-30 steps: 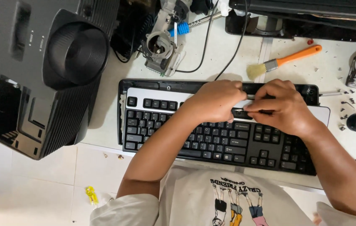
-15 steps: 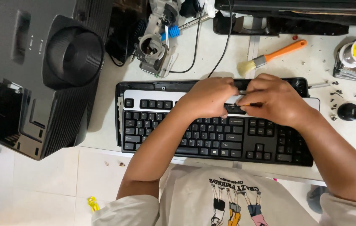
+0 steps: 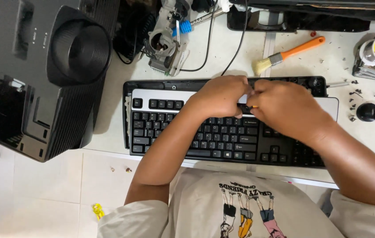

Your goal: Disassembling a computer keyboard using a screwdriver and cleaning it with a brush.

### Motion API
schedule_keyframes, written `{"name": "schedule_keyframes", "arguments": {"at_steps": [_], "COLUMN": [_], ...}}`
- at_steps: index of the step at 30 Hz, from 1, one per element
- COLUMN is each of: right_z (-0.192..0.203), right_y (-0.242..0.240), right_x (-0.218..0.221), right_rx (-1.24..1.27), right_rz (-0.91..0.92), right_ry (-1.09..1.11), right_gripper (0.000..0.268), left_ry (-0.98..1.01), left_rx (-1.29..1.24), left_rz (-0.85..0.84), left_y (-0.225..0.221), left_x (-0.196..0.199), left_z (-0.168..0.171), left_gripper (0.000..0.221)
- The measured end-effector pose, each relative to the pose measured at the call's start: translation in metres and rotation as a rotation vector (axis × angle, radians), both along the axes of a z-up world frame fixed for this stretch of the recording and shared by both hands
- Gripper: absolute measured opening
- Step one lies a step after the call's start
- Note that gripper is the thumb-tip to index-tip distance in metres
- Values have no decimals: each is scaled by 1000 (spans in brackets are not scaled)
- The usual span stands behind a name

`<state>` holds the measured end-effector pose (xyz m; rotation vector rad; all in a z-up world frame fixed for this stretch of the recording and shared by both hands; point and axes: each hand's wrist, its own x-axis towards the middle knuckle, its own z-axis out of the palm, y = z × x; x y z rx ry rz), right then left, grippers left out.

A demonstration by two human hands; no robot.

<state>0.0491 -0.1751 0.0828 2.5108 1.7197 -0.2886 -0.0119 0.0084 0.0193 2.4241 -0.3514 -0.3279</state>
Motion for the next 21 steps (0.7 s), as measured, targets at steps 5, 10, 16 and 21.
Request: {"name": "schedule_keyframes", "arguments": {"at_steps": [5, 10, 16, 21], "right_z": [12, -14, -40, -41], "right_y": [-51, -109, -150, -164], "right_x": [24, 22, 17, 17], "right_rx": [194, 671, 907, 917], "right_rz": [-330, -541, -638, -664], "right_ry": [377, 537, 635, 572], "right_gripper": [31, 25, 35, 28], "left_ry": [42, 4, -307, -333], "left_rx": [-31, -159, -94, -13], "left_rz": [-66, 39, 144, 141], "left_y": [10, 13, 8, 5], "left_x": [3, 0, -17, -39], "left_z": [6, 26, 68, 95], "left_gripper": [53, 34, 32, 32]}}
